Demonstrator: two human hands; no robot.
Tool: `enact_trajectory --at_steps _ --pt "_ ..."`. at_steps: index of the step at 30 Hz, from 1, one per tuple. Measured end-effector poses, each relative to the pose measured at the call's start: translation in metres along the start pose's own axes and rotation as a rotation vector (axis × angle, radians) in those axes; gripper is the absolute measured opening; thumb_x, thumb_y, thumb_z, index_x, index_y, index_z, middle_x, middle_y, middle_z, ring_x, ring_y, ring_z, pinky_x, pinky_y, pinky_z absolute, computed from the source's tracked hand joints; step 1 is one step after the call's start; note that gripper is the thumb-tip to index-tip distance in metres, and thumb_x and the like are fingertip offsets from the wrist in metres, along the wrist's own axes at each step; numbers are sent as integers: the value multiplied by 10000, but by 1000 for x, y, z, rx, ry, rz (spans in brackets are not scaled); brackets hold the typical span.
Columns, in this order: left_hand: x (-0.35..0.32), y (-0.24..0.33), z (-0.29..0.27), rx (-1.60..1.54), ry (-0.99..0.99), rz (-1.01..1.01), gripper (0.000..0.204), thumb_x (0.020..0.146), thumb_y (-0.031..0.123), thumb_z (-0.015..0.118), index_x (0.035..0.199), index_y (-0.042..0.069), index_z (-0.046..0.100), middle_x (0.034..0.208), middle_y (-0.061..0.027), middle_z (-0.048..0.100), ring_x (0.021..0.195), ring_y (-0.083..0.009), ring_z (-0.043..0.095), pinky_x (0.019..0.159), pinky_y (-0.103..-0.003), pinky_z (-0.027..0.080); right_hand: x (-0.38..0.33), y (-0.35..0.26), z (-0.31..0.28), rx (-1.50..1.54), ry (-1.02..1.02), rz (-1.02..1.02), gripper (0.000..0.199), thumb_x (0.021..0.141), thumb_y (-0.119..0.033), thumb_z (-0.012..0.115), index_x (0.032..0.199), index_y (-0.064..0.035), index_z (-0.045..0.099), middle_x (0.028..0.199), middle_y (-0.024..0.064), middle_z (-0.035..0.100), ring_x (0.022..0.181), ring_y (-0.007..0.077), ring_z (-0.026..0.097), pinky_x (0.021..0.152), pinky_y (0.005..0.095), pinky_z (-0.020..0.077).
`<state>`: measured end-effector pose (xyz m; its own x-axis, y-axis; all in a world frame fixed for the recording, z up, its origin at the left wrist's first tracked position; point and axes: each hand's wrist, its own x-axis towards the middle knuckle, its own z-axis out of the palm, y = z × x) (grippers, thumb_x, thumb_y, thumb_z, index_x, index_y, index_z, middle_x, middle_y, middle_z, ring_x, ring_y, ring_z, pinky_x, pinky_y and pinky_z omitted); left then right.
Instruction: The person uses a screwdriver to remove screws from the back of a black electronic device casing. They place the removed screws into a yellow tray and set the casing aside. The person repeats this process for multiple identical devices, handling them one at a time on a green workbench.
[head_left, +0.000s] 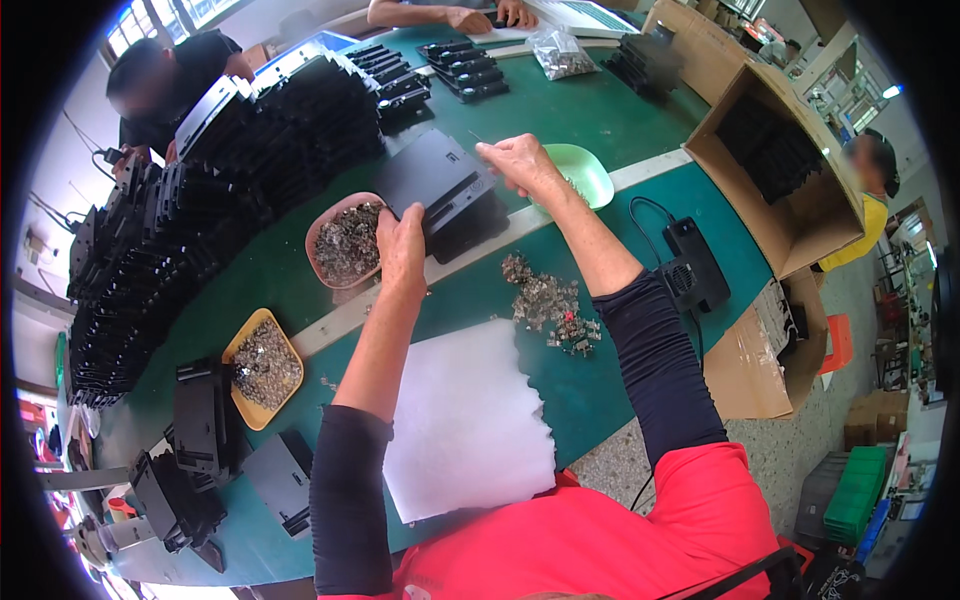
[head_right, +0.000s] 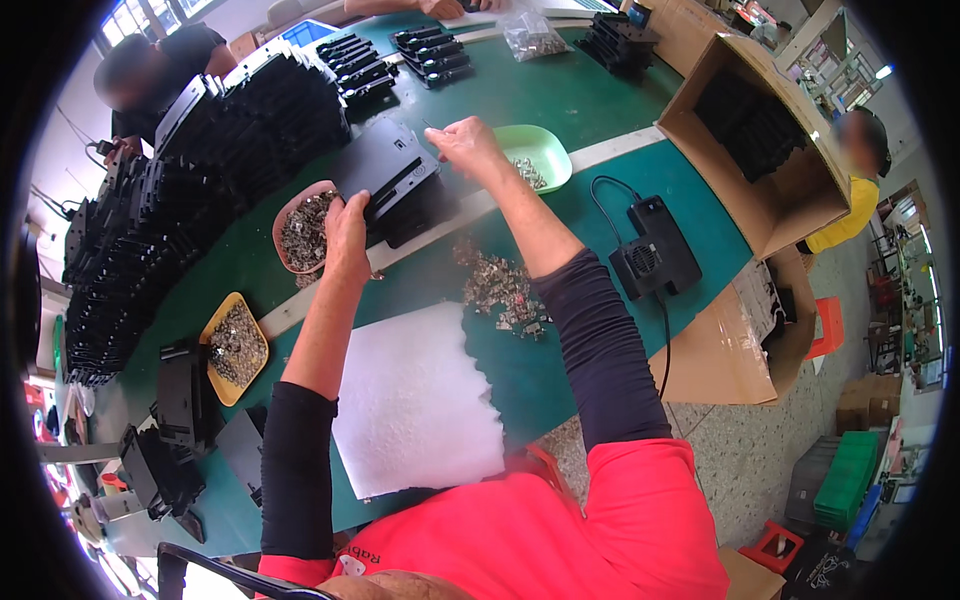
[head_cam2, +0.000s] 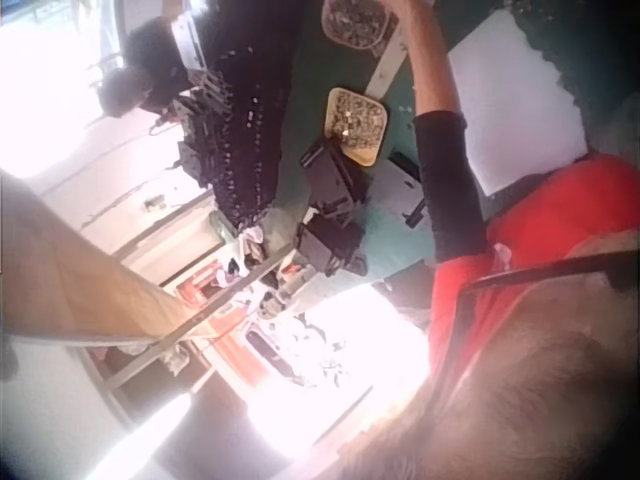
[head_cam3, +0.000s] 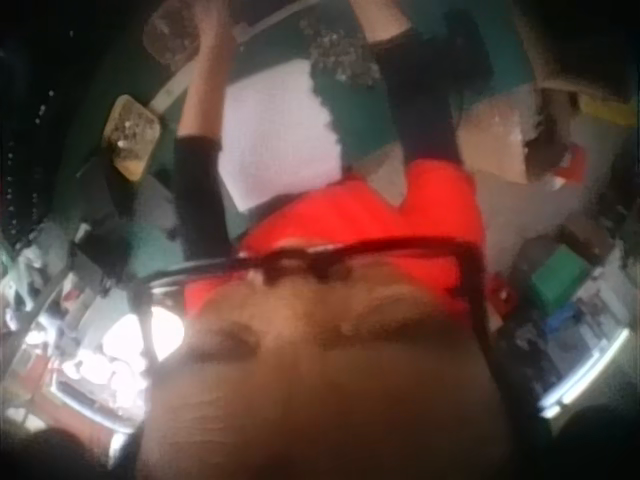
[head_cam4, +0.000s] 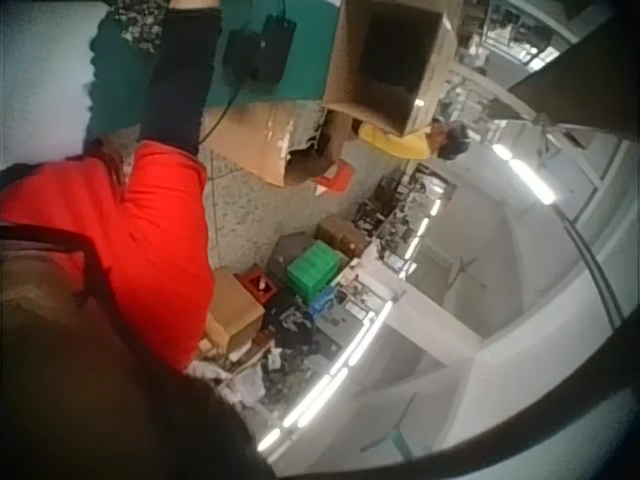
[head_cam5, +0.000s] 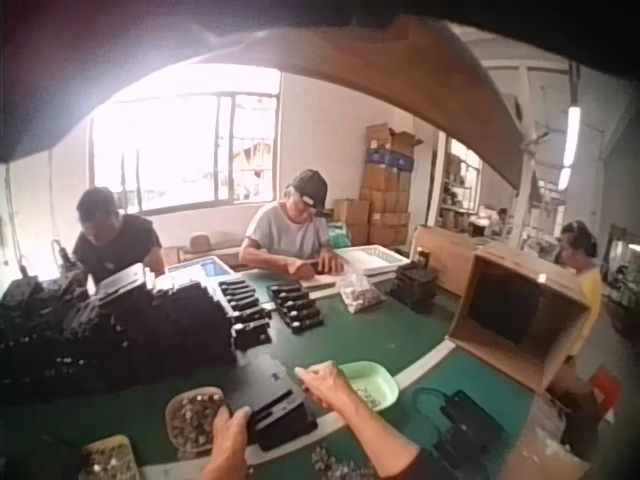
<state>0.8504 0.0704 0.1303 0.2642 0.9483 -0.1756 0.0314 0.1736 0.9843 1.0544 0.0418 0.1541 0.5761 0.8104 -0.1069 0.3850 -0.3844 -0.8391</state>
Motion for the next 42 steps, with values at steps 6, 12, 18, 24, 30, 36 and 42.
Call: enact_trajectory --at_steps 6,12,18,24,30,36,42 --pt "3 -10 3 131 67 133 407 872 236 566 1165 -46 553 1060 -124 593 970 -212 532 903 -338 405 2 28 11 -242 -47 -73 319 811 -335 593 822 -42 719 732 149 693 609 243 672 661 365 551" --pt "-2 1 0 -4 -20 -208 467 872 345 594 1151 -26 546 1086 -118 573 1010 -204 551 835 -371 467 -10 20 12 -152 -86 -21 269 820 -275 581 858 -52 727 716 167 680 562 291 665 590 374 556" --pt "8 -8 6 26 -112 -242 668 823 351 562 1290 -101 410 1319 -255 425 1236 -356 398 988 -567 342 -17 26 10 -83 -72 40 247 829 -258 596 877 -59 734 708 123 686 550 246 662 552 365 559" --pt "-21 25 23 54 -14 -266 612 831 341 558 1236 -109 466 1288 -266 459 1200 -373 435 973 -558 363 -18 35 5 71 -114 49 250 841 -248 582 842 -35 714 711 67 678 577 197 639 487 358 518" --pt "-7 -8 16 42 -30 -157 497 812 316 575 1000 -144 573 1008 -269 607 930 -330 590 833 -457 451 -8 58 4 113 -152 -147 272 914 -314 526 795 -90 624 687 5 574 592 126 567 409 287 457" --pt "-23 -14 30 91 -5 36 646 788 246 592 1191 -212 378 1238 -423 434 1191 -495 457 1040 -484 366 -61 11 -40 101 191 -170 372 964 -347 528 1176 -62 638 894 79 689 596 107 635 404 203 430" --pt "-119 7 -4 145 101 516 536 827 99 530 1216 -218 341 1337 -466 296 1291 -551 308 1105 -493 277 -149 -24 0 296 25 -375 260 984 -239 561 1064 -24 684 649 -36 537 453 6 397 375 177 266"
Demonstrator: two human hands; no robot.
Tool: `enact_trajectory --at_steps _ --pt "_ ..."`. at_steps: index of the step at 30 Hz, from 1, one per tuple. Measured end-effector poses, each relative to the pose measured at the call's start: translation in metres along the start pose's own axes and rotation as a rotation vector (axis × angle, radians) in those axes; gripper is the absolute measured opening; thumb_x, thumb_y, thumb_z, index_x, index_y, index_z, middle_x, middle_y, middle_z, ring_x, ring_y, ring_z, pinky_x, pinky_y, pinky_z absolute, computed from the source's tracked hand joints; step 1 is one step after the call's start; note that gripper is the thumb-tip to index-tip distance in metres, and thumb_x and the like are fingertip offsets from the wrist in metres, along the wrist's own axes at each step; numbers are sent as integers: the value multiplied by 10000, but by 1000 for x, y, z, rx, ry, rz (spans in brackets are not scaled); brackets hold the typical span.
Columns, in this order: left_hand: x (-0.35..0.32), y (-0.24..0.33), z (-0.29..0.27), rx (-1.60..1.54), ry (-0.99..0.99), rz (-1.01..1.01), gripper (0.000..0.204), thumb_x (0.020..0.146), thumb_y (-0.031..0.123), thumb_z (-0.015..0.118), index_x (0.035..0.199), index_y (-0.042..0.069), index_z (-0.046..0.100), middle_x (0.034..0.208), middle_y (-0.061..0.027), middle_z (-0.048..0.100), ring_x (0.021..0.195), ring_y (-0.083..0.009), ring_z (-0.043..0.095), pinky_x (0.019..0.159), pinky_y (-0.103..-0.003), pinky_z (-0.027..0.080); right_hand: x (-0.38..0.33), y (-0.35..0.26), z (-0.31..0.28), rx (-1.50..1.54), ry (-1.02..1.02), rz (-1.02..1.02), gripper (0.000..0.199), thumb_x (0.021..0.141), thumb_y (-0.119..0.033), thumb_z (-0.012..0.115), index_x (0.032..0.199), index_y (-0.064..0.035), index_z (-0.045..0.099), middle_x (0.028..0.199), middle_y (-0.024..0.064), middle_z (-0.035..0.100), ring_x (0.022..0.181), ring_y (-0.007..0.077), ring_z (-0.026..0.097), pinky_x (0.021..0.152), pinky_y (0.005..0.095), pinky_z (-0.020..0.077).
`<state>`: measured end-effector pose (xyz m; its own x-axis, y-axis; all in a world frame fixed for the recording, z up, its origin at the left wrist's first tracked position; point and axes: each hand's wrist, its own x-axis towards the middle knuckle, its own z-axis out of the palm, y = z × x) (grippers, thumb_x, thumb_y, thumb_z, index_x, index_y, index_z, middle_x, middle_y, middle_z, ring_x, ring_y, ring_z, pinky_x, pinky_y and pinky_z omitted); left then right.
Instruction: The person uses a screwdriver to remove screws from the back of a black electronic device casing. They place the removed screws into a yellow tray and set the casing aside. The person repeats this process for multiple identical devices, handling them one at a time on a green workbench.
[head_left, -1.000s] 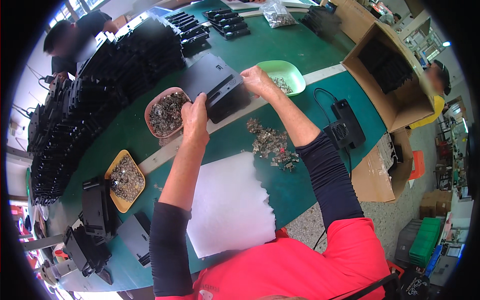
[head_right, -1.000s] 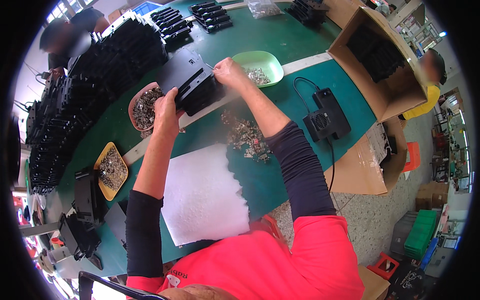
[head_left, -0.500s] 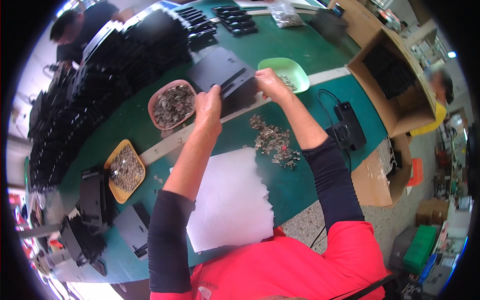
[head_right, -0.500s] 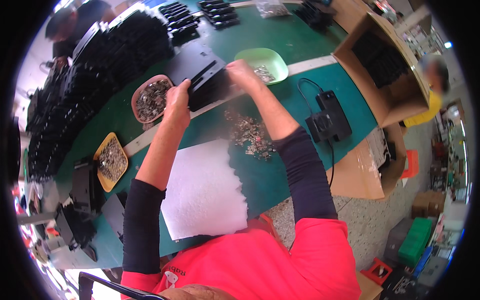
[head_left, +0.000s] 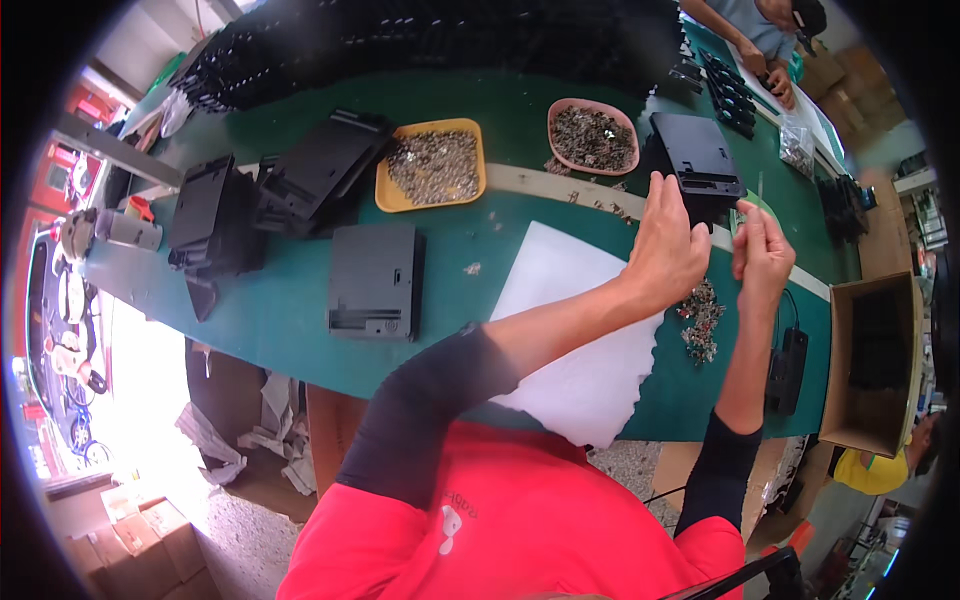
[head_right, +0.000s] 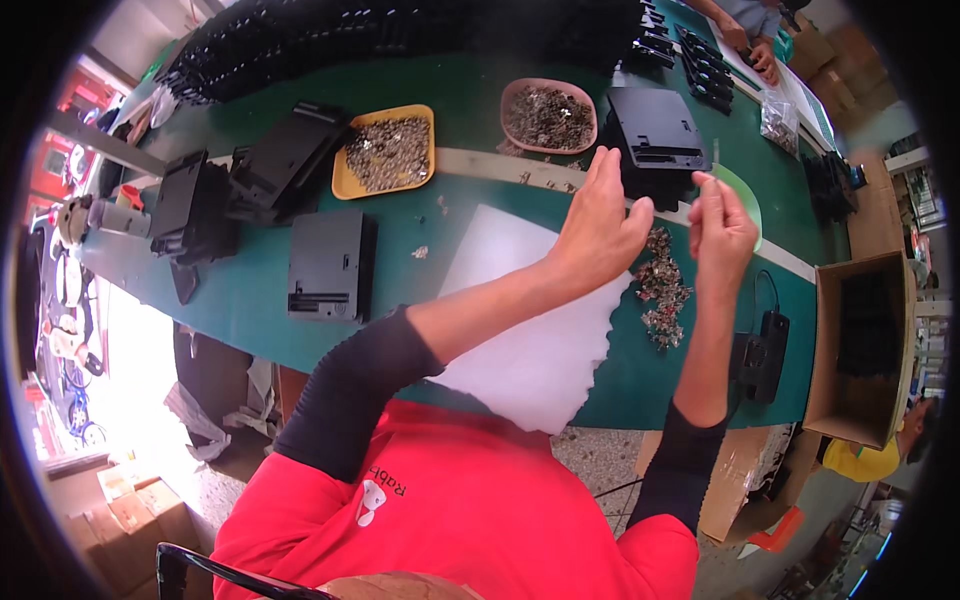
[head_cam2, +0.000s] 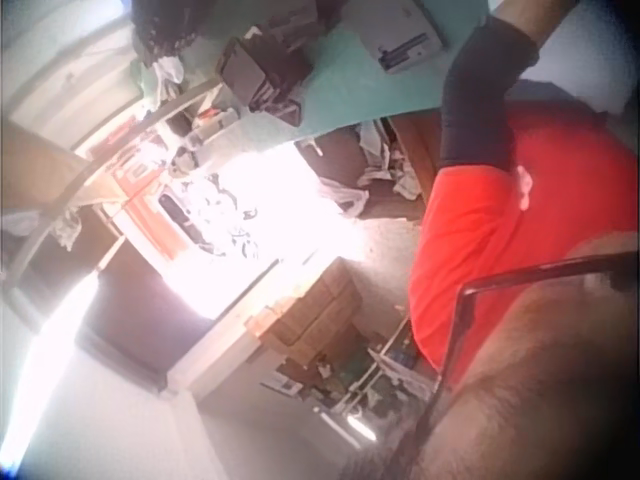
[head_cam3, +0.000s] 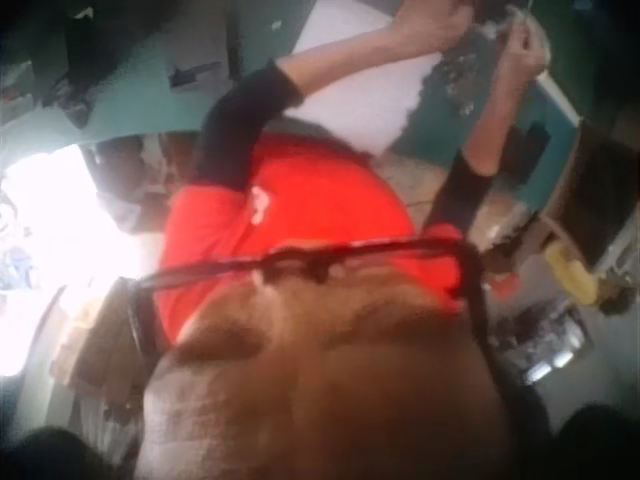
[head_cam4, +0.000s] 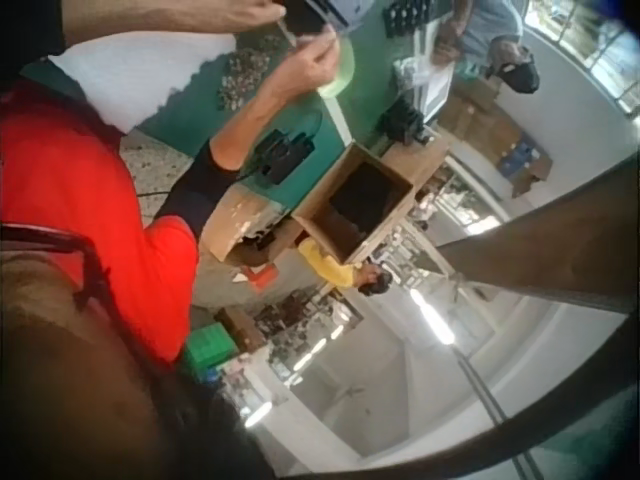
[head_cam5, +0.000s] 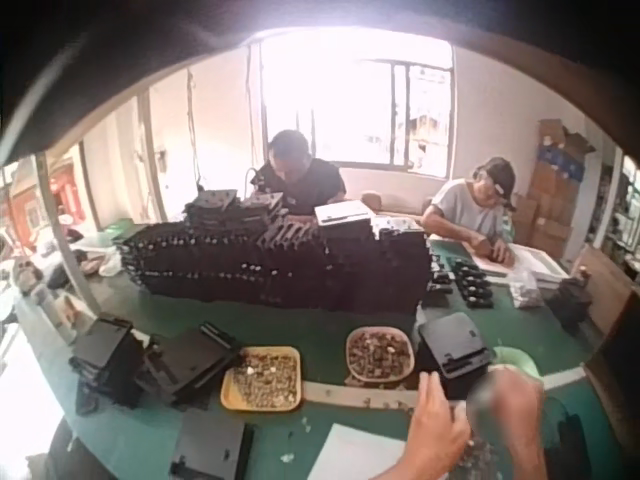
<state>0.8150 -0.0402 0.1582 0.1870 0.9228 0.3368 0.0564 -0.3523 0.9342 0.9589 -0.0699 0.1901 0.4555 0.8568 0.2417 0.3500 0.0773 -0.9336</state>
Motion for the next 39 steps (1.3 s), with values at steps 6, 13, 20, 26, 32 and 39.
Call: enact_trajectory --at_steps 6,13,20,26,32,39 --pt "-70 30 -140 311 -252 197 369 833 136 659 1149 -40 586 1259 -224 577 1148 -374 570 978 -416 455 -69 13 56 -20 -368 81 189 936 -168 609 997 -16 703 627 -41 543 544 8 474 458 195 353" --pt "-125 -16 -290 1158 79 -223 899 731 553 718 1312 -80 457 1386 -330 377 1283 -444 391 1030 -517 355 -137 26 103 -390 -474 -180 168 880 -160 610 983 -52 687 727 149 658 677 279 660 619 366 499" --pt "-121 -28 -276 1187 125 -405 990 685 494 729 1398 -68 334 1415 -371 307 1329 -474 327 1065 -550 295 -143 39 103 -536 -449 -320 158 863 -167 629 984 -73 666 734 167 654 685 341 649 627 390 508" --pt "-121 13 -266 1077 65 -52 975 630 297 737 1446 18 283 1434 -334 298 1345 -466 301 1072 -530 276 -134 45 91 -180 -390 -74 178 878 -196 652 952 -39 692 569 2 549 500 107 516 479 258 379" --pt "-129 31 -171 798 -971 287 1026 537 195 784 1442 95 311 1464 -308 229 1370 -476 239 1120 -567 211 -111 38 68 197 -374 191 238 940 -257 593 927 -36 682 529 -52 451 396 33 392 375 199 290" --pt "-87 42 -141 1020 -1301 611 1024 556 129 804 1465 173 333 1541 -139 238 1435 -344 208 1163 -564 140 -84 50 34 -47 -354 116 255 947 -235 569 998 -26 705 654 -1 578 523 56 520 485 205 411"
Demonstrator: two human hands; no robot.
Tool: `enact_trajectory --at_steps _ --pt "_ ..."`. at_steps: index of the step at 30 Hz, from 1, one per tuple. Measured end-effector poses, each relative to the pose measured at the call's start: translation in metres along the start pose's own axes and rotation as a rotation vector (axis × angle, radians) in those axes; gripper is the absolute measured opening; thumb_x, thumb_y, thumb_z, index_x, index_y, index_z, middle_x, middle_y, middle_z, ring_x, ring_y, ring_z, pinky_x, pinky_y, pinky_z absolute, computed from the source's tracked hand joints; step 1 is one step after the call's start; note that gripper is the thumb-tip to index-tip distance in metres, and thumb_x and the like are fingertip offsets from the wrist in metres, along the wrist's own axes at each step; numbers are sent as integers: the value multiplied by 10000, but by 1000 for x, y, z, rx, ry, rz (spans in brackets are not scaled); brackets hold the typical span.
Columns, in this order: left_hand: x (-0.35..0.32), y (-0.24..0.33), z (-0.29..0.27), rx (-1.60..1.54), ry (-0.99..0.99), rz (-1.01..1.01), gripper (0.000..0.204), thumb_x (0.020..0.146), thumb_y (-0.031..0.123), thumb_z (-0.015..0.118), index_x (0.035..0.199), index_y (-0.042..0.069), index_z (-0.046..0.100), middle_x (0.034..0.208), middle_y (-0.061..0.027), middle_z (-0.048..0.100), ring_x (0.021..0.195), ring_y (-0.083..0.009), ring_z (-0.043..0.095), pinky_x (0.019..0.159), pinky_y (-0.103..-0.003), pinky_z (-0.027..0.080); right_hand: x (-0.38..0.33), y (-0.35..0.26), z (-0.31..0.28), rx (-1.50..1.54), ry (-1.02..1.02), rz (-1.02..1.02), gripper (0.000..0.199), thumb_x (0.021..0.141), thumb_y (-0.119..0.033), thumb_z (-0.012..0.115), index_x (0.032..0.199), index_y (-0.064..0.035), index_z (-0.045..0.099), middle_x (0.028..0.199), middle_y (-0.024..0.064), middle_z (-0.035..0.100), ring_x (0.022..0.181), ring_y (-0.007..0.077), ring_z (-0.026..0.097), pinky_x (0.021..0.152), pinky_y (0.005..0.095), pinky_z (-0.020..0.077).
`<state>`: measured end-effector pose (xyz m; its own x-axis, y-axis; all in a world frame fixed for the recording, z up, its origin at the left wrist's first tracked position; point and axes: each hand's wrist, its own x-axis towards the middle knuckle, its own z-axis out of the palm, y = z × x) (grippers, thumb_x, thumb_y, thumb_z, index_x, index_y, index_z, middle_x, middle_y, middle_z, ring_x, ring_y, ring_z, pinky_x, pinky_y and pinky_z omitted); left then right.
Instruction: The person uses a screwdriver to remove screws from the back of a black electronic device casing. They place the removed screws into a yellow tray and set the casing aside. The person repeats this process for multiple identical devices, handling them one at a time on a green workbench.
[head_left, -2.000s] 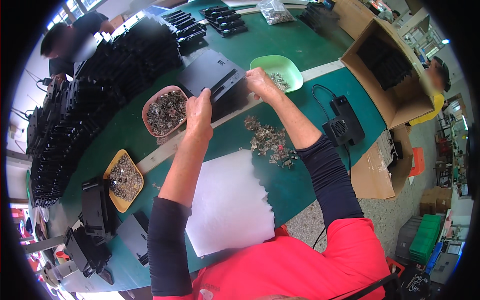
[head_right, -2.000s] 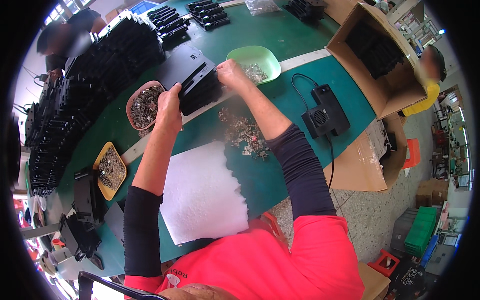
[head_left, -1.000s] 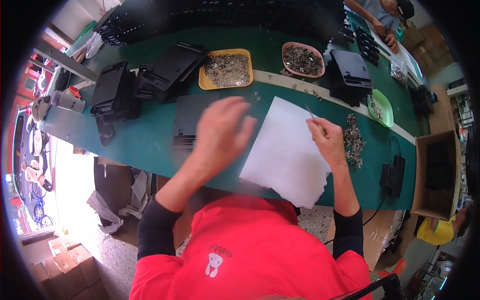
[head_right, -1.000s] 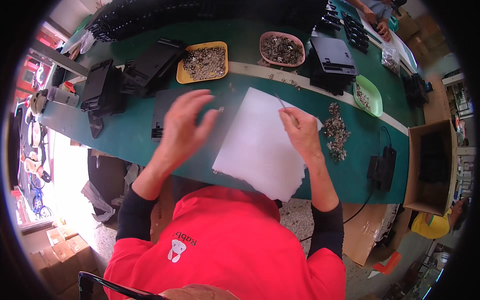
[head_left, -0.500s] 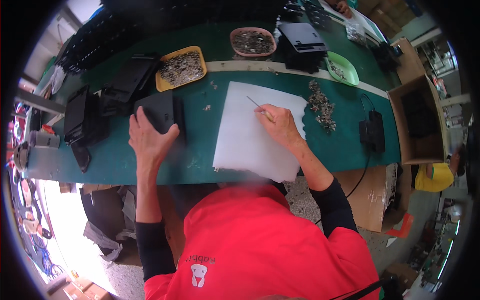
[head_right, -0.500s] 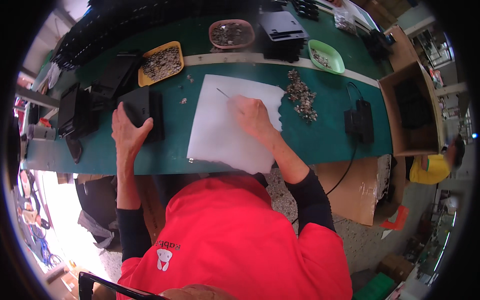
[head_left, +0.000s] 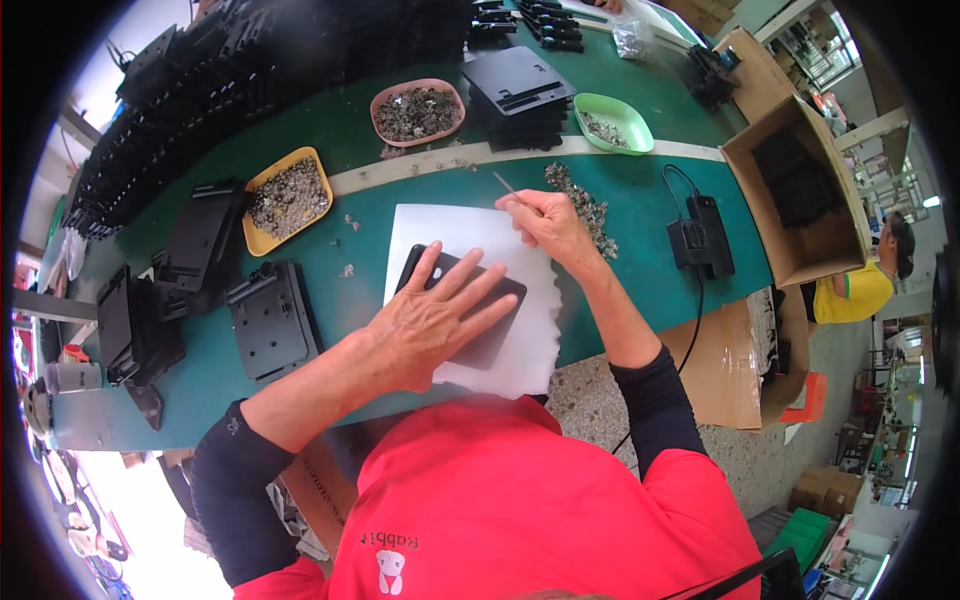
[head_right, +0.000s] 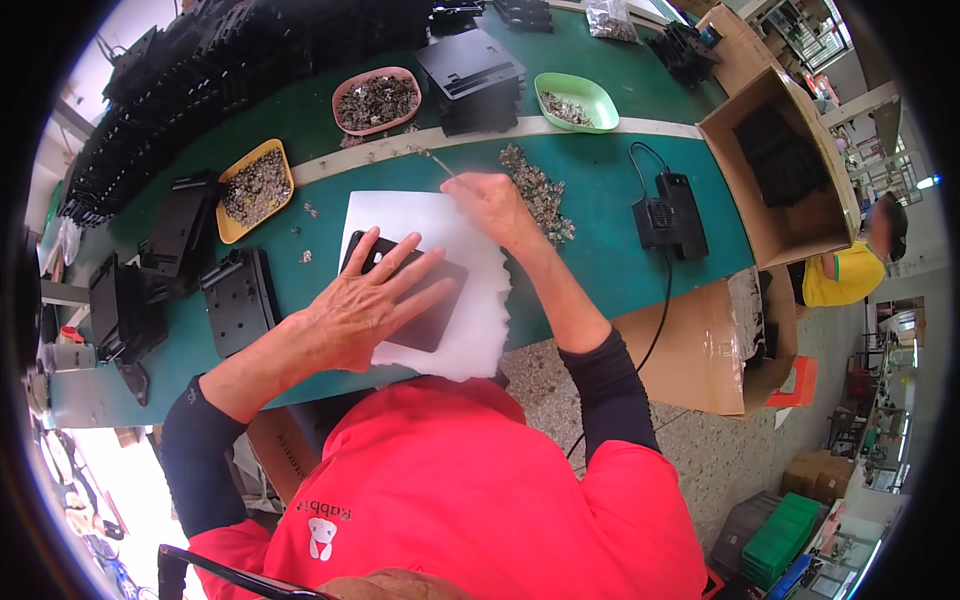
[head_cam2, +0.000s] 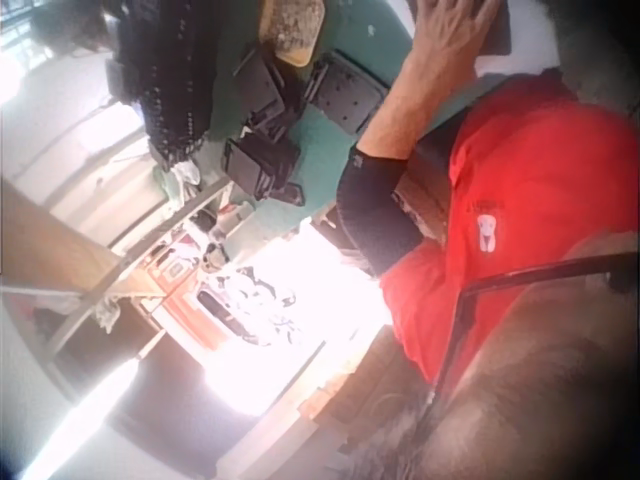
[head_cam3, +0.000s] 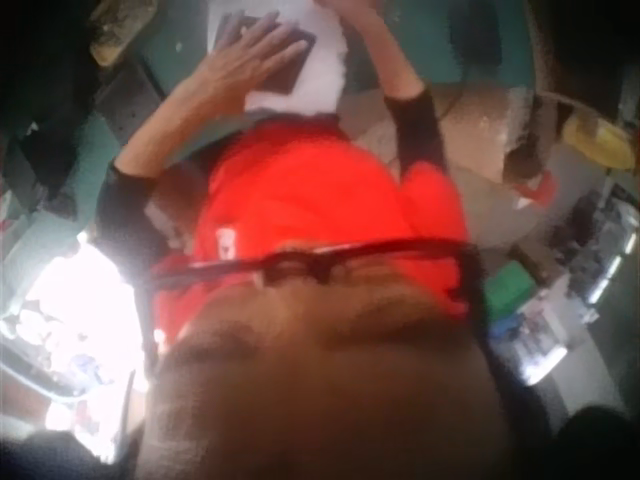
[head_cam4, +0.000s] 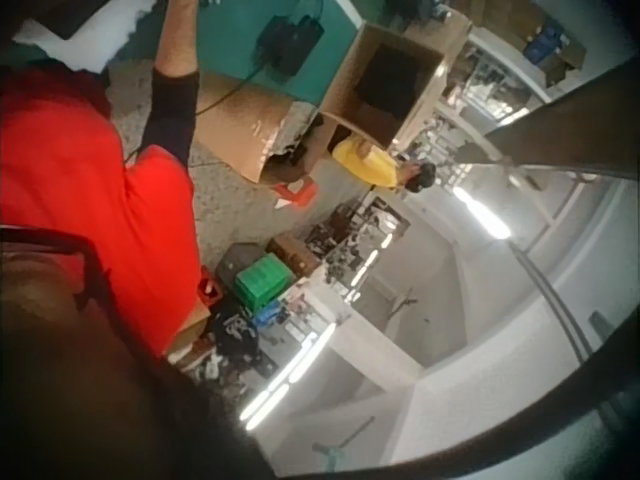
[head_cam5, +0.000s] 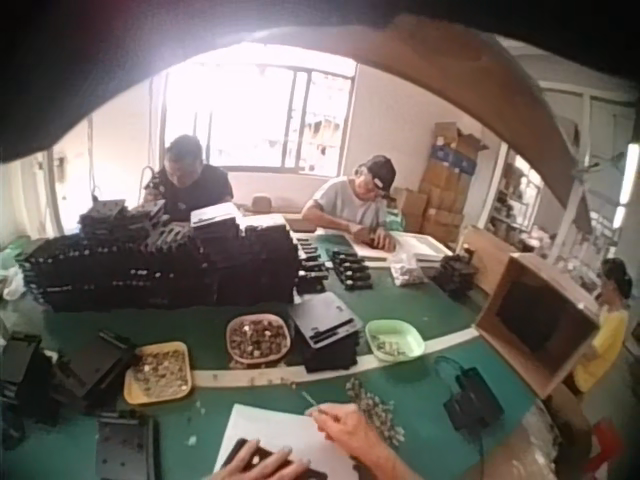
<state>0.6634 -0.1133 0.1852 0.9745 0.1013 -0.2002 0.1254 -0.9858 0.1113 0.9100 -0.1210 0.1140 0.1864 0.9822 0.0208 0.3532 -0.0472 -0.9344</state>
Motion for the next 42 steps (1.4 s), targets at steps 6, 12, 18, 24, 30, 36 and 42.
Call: enact_trajectory --at_steps 6,12,18,24,30,36,42 --pt "-3 -6 47 -68 100 -32 818 665 110 754 1415 173 435 1553 -110 239 1452 -334 173 1151 -572 148 44 -2 6 -464 66 -226 213 839 -194 611 918 -19 703 875 216 665 840 386 649 755 431 513" --pt "26 19 55 -339 406 -476 942 636 490 787 1389 51 430 1514 -309 159 1412 -490 131 1079 -653 130 88 12 38 -590 228 -178 173 810 -199 673 877 -42 698 871 193 680 862 360 660 756 440 525" --pt "27 20 67 -350 415 -484 933 616 443 790 1379 44 432 1517 -284 170 1418 -484 106 1073 -679 98 87 8 37 -698 168 -117 195 838 -224 657 893 -38 673 824 172 685 827 365 666 744 454 527" --pt "-6 17 62 -307 449 -374 640 721 261 734 1286 42 529 1450 -207 371 1380 -413 289 1120 -550 215 34 -27 10 -582 -125 -109 209 830 -203 676 942 -27 677 794 131 687 693 268 677 589 342 532" --pt "13 12 54 -1261 1018 -687 230 887 112 633 1055 -44 629 855 -110 671 753 -182 657 675 -293 536 -21 -49 27 -429 -249 -614 89 784 -94 675 869 -72 664 795 86 673 716 272 659 619 356 533" --pt "4 2 60 -1728 948 -659 186 921 136 625 1000 -28 661 805 -47 681 727 -89 644 605 -237 531 -45 -59 49 -479 -180 -793 78 781 -86 678 854 -106 656 775 29 658 650 204 646 545 299 524" --pt "8 12 64 -1640 1128 -656 162 919 76 639 1031 -41 644 832 -55 675 689 -95 626 612 -219 516 -59 -54 60 142 -155 -26 86 842 -65 670 909 -10 669 733 49 680 517 83 580 425 204 409"
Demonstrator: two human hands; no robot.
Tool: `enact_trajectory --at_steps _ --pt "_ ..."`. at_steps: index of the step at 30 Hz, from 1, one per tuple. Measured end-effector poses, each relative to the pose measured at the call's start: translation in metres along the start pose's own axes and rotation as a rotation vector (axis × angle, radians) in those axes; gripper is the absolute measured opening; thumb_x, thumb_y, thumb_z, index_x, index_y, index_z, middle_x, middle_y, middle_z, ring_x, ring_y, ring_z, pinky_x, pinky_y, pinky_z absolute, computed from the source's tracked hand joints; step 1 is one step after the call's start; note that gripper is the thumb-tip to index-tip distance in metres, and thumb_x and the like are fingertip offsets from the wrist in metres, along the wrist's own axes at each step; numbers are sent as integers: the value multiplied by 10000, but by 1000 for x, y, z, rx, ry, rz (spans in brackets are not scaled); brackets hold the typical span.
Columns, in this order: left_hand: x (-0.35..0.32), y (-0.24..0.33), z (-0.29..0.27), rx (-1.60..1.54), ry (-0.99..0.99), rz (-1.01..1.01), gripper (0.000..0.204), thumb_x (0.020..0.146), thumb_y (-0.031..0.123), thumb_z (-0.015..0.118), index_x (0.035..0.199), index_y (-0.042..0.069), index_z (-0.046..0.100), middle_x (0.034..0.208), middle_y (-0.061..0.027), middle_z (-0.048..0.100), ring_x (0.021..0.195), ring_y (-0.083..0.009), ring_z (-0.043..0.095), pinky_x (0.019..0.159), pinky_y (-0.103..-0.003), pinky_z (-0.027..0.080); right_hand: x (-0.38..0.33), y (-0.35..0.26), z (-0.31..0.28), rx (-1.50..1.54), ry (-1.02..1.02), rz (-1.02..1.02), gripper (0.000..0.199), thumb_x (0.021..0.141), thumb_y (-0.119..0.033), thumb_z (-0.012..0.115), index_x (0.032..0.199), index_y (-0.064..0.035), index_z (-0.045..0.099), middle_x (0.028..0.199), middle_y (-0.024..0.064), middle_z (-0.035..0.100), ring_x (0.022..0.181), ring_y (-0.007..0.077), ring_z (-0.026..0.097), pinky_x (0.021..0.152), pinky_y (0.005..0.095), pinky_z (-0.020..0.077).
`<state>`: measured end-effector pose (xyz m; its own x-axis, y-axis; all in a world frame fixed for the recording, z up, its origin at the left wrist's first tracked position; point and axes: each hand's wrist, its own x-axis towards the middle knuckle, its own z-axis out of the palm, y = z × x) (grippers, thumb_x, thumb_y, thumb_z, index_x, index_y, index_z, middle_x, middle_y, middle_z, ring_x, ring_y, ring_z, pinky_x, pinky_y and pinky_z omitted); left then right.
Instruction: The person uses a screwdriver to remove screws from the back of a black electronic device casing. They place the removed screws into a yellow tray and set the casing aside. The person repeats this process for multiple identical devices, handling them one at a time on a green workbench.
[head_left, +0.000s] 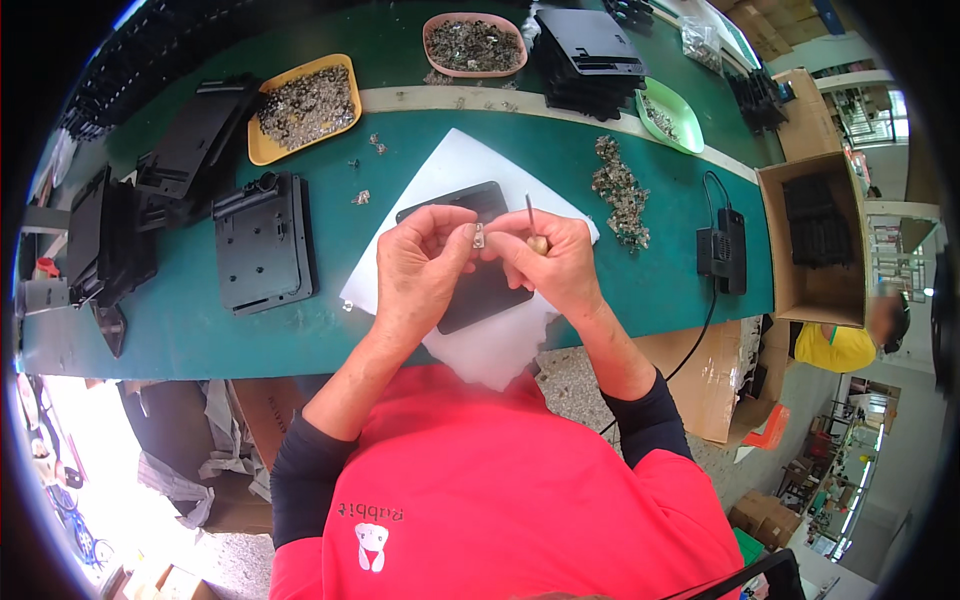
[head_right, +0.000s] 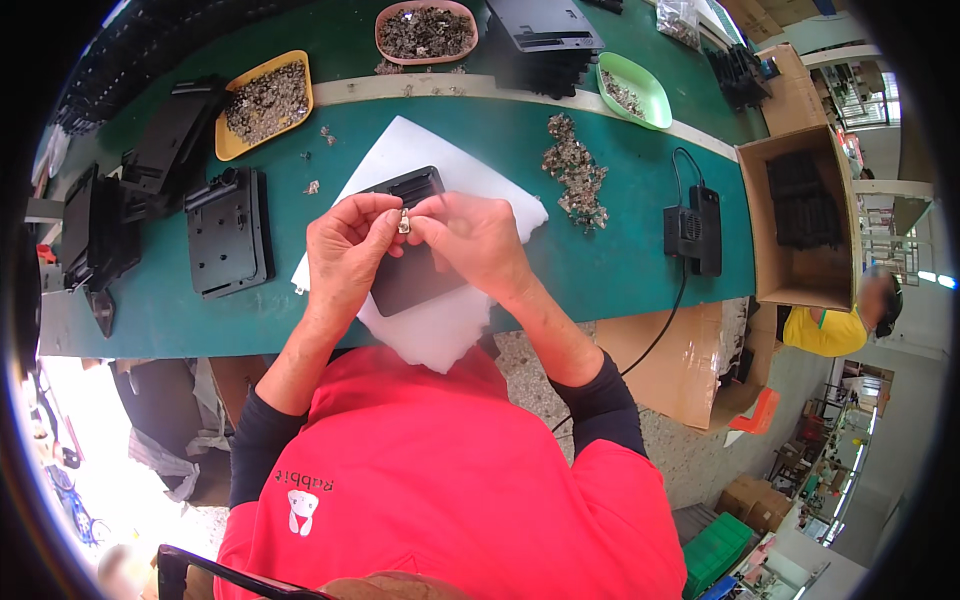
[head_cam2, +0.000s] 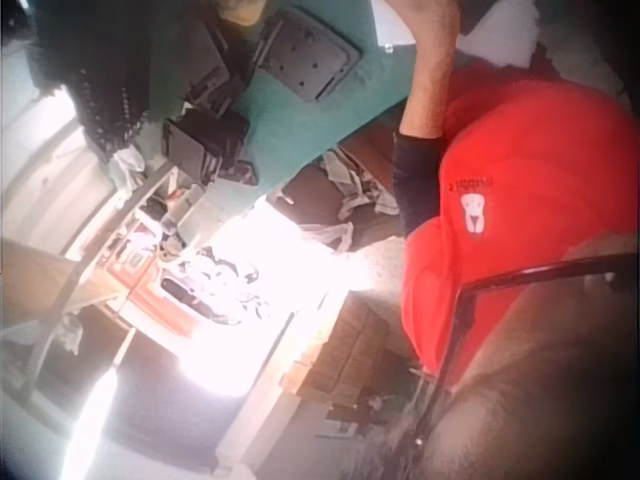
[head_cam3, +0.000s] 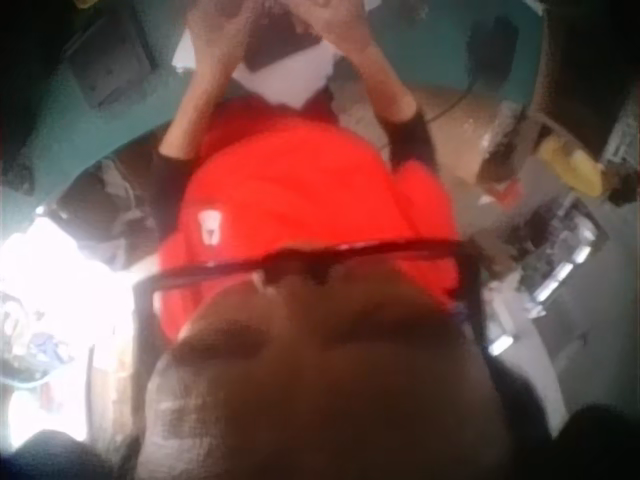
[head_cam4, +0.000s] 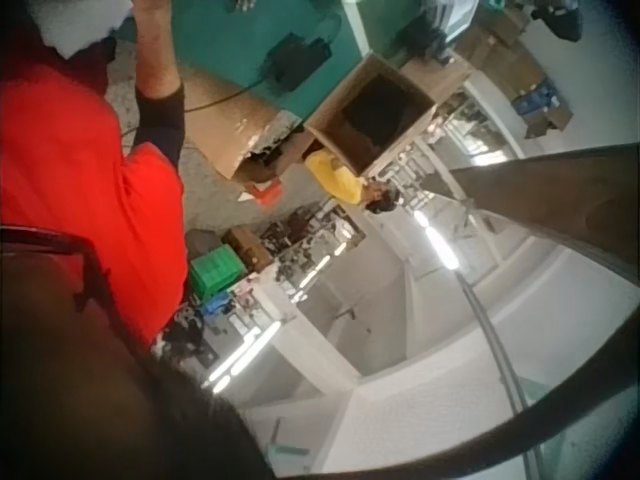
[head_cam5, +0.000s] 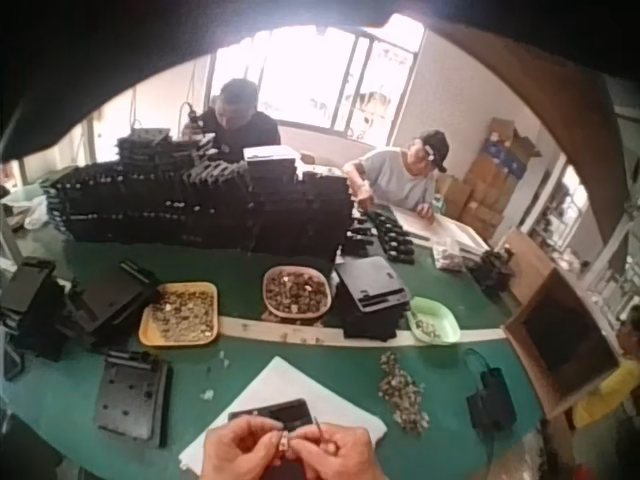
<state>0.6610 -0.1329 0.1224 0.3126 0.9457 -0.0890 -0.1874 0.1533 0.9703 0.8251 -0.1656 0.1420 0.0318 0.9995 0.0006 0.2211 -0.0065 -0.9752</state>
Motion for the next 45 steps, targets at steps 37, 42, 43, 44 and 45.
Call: enact_trajectory --at_steps 37,42,43,44,45 --pt "6 -17 -2 1132 -57 452 640 674 240 817 1188 -3 524 1292 -175 418 1194 -348 422 998 -495 299 55 16 -17 -688 -3 142 153 776 -94 564 786 48 618 615 102 626 552 182 672 537 285 512" --pt "6 -15 -3 1115 -59 454 648 655 227 826 1180 -10 531 1281 -173 425 1177 -343 435 981 -493 305 56 22 -15 -706 29 129 150 778 -94 570 790 48 619 619 104 628 549 194 674 523 287 513" --pt "7 -16 -3 1115 -64 457 642 658 228 825 1173 -16 529 1279 -176 415 1179 -341 426 979 -500 304 56 20 -13 -724 37 134 149 779 -94 573 791 47 621 622 107 630 551 198 676 522 291 515" --pt "7 -16 -3 1115 -69 460 637 660 230 823 1166 -21 527 1278 -179 405 1180 -339 418 978 -507 302 56 19 -10 -743 46 139 148 781 -95 575 791 46 622 624 110 632 552 203 677 522 296 517" --pt "7 -17 -3 1118 -72 463 632 662 231 821 1159 -27 526 1276 -182 395 1182 -337 410 976 -514 301 55 19 -8 -748 60 123 149 781 -97 580 792 45 623 627 115 634 549 206 677 526 302 521"
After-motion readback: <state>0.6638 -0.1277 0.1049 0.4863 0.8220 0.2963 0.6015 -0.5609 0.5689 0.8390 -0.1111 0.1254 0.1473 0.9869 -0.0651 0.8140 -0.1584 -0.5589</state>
